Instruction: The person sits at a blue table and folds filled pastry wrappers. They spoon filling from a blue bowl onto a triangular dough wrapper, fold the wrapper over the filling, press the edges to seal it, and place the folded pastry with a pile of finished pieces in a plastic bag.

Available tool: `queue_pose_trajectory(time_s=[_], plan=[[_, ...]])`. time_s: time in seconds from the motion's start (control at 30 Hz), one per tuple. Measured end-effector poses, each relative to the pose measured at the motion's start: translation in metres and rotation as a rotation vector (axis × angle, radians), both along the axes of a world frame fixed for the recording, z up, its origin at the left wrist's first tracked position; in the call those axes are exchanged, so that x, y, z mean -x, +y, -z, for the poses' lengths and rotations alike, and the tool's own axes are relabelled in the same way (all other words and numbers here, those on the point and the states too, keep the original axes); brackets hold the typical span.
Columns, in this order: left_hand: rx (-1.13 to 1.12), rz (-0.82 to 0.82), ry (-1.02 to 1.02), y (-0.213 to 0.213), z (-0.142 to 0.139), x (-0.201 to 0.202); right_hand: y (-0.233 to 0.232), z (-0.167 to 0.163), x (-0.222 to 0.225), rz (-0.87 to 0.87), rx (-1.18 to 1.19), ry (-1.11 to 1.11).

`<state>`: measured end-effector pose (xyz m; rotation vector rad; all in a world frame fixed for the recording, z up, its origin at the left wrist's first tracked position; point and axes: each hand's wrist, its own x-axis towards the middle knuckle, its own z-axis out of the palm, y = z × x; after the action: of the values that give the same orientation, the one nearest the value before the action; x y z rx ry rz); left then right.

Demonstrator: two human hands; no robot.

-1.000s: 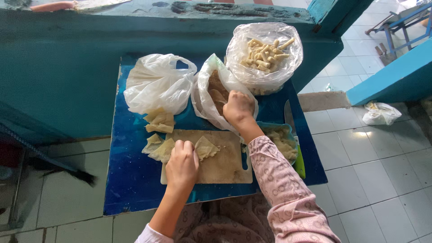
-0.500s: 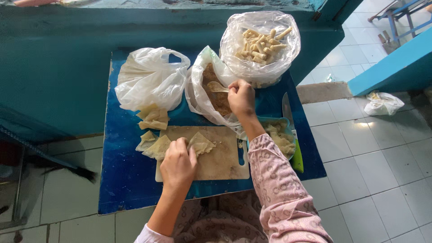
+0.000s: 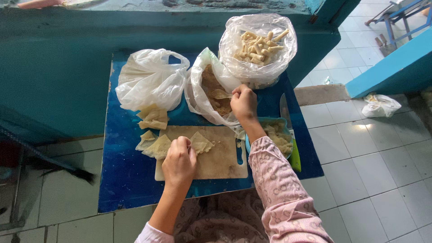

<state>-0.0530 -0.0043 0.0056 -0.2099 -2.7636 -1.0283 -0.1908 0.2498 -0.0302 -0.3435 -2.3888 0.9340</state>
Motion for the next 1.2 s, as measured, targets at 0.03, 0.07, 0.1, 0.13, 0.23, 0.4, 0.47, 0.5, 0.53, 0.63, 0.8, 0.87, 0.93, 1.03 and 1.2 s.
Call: queue_pose_trajectory(time_s=[0.03,0.07,0.1,0.13,0.23,0.4,0.47,0.5,0.53,0.63,0.8,0.87,0.93,1.03,1.2], plan=[[-0.013,-0.002,0.01,0.0,0.0,0.0,0.0,0.001,0.0,0.006,-0.03,-0.002],[-0.025,-0.006,0.018,-0.001,0.0,-0.001,0.001,0.001,0.001,0.005,-0.013,-0.015],[-0.033,-0.009,0.017,-0.002,0.0,0.0,0.002,0.002,0.001,0.005,0.007,-0.031],[-0.041,-0.01,0.013,-0.003,0.0,0.0,0.003,0.002,0.0,0.007,0.025,-0.049],[-0.087,-0.012,0.009,-0.003,-0.001,0.0,0.003,0.004,-0.001,0.001,0.075,-0.072],[-0.155,-0.03,-0.004,-0.004,-0.001,-0.002,-0.001,0.005,-0.001,-0.044,0.092,-0.054],[-0.173,-0.03,0.032,-0.005,-0.001,-0.002,0.0,0.003,-0.001,-0.021,0.105,-0.047],[-0.177,-0.031,0.026,-0.005,-0.001,-0.003,0.001,0.001,-0.001,-0.007,0.108,-0.04],[-0.183,-0.029,0.021,-0.006,-0.001,-0.003,0.003,-0.001,-0.002,0.008,0.11,-0.031],[-0.223,-0.012,0.042,-0.007,0.001,-0.003,0.009,-0.008,-0.008,-0.014,0.128,-0.004],[-0.309,-0.003,0.114,-0.006,0.008,-0.004,0.016,-0.029,-0.035,-0.086,0.42,-0.073],[-0.363,-0.013,0.094,-0.005,0.011,-0.004,0.013,-0.036,-0.057,-0.172,0.511,-0.062],[-0.345,-0.003,0.114,-0.006,0.013,-0.004,0.007,-0.041,-0.085,-0.269,0.581,-0.068],[-0.353,0.004,0.113,-0.006,0.016,-0.005,-0.017,-0.044,-0.119,-0.262,0.552,-0.195],[-0.394,0.028,0.132,-0.006,0.017,-0.004,-0.061,-0.051,-0.157,-0.255,0.273,-0.21]])
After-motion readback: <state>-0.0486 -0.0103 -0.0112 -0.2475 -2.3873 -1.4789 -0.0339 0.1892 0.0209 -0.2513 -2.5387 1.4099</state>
